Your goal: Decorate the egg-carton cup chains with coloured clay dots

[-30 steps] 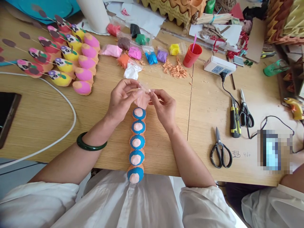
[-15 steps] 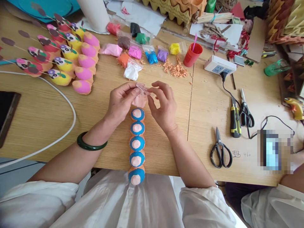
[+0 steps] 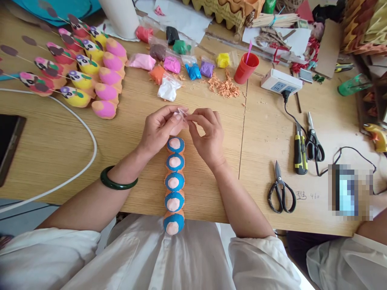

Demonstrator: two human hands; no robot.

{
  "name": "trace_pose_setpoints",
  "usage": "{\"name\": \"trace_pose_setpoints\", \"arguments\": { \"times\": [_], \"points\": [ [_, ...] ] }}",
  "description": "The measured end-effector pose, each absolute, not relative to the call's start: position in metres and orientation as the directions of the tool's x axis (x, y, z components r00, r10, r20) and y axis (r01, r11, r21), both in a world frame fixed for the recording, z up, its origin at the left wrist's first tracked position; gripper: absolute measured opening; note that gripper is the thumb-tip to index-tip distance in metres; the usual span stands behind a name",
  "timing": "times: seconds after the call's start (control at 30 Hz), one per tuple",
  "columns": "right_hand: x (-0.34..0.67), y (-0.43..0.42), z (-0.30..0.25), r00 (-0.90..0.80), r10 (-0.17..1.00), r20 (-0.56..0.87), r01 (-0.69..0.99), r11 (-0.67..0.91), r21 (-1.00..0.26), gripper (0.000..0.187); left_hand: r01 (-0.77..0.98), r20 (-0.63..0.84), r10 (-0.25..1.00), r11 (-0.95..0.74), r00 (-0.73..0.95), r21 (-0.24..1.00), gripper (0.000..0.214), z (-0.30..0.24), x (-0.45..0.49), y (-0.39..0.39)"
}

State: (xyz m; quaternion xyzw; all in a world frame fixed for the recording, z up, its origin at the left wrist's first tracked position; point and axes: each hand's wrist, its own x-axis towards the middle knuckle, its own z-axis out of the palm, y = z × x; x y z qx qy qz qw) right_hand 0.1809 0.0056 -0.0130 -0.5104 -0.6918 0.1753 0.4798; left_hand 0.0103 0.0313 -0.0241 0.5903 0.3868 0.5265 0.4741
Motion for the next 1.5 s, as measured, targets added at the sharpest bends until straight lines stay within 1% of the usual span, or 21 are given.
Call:
{"name": "trace_pose_setpoints", "arguments": {
  "times": [0.07, 0.13, 0.23, 0.33, 0.4, 0.47, 0.5, 0.6, 0.73, 0.87, 0.93, 1.0, 1.1, 1.23, 1.37, 1.43, 1.5],
  "points": [
    [0.181, 0.005, -0.013, 0.042, 0.885, 0.464, 0.498, 0.385, -0.777, 0.016, -0.031, 0.245, 0.955, -0.243, 0.166, 0.969, 0.047, -0.026, 0.01, 0.032],
    [0.183, 0.006, -0.013, 0.067, 0.887, 0.457, 0.481, 0.373, -0.794, 0.016, 0.005, 0.258, 0.953, -0.262, 0.16, 0.965, 0.047, -0.027, 0.01, 0.032],
    [0.185, 0.007, -0.011, 0.019, 0.882, 0.47, 0.5, 0.398, -0.769, 0.012, 0.034, 0.287, 0.949, -0.294, 0.129, 0.955, 0.045, -0.025, 0.009, 0.032],
    [0.186, 0.007, -0.01, -0.01, 0.884, 0.467, 0.482, 0.413, -0.772, 0.009, 0.008, 0.285, 0.945, -0.29, 0.162, 0.957, 0.047, -0.022, 0.006, 0.034],
    [0.186, 0.007, -0.009, 0.008, 0.891, 0.453, 0.423, 0.408, -0.809, 0.011, 0.018, 0.264, 0.943, -0.273, 0.202, 0.962, 0.057, -0.022, 0.004, 0.036],
    [0.184, 0.006, -0.008, 0.029, 0.896, 0.444, 0.362, 0.405, -0.84, 0.013, 0.061, 0.235, 0.95, -0.252, 0.204, 0.966, 0.07, -0.024, 0.003, 0.037],
    [0.183, 0.006, -0.008, 0.032, 0.897, 0.44, 0.347, 0.403, -0.847, 0.014, 0.088, 0.222, 0.955, -0.242, 0.196, 0.966, 0.073, -0.026, 0.002, 0.037],
    [0.182, 0.005, -0.006, -0.002, 0.901, 0.433, 0.384, 0.401, -0.832, 0.016, 0.141, 0.211, 0.961, -0.238, 0.181, 0.961, 0.073, -0.03, 0.002, 0.037],
    [0.185, 0.006, -0.006, -0.136, 0.891, 0.434, 0.439, 0.446, -0.78, 0.01, 0.164, 0.226, 0.956, -0.257, 0.189, 0.952, 0.078, -0.032, 0.002, 0.035],
    [0.187, 0.008, -0.006, -0.164, 0.87, 0.464, 0.458, 0.484, -0.745, 0.012, 0.13, 0.189, 0.964, -0.215, 0.185, 0.968, 0.075, -0.029, 0.002, 0.035],
    [0.186, 0.006, -0.003, -0.169, 0.87, 0.463, 0.452, 0.486, -0.748, 0.016, 0.113, 0.198, 0.965, -0.219, 0.17, 0.969, 0.071, -0.028, 0.002, 0.035],
    [0.185, 0.004, -0.001, -0.125, 0.887, 0.444, 0.413, 0.454, -0.79, 0.021, 0.118, 0.22, 0.961, -0.241, 0.168, 0.963, 0.069, -0.027, 0.001, 0.035],
    [0.184, 0.003, -0.001, -0.013, 0.926, 0.378, 0.328, 0.361, -0.873, 0.031, 0.108, 0.223, 0.964, -0.239, 0.145, 0.965, 0.069, -0.024, 0.003, 0.034],
    [0.182, 0.008, -0.01, -0.025, 0.961, 0.274, 0.169, 0.274, -0.947, 0.039, 0.101, 0.215, 0.963, -0.233, 0.161, 0.967, 0.067, -0.022, 0.006, 0.033],
    [0.184, 0.013, -0.015, 0.005, 0.983, 0.181, 0.042, 0.181, -0.983, 0.046, 0.075, 0.225, 0.963, -0.237, 0.146, 0.969, 0.065, -0.024, 0.007, 0.033],
    [0.188, 0.016, -0.016, 0.002, 0.991, 0.133, 0.009, 0.133, -0.991, 0.046, 0.049, 0.204, 0.971, -0.212, 0.127, 0.976, 0.065, -0.025, 0.006, 0.034],
    [0.193, 0.017, -0.016, 0.018, 0.991, 0.131, 0.015, 0.13, -0.991, 0.044, 0.034, 0.184, 0.975, -0.189, 0.122, 0.981, 0.065, -0.025, 0.006, 0.034]
  ]
}}
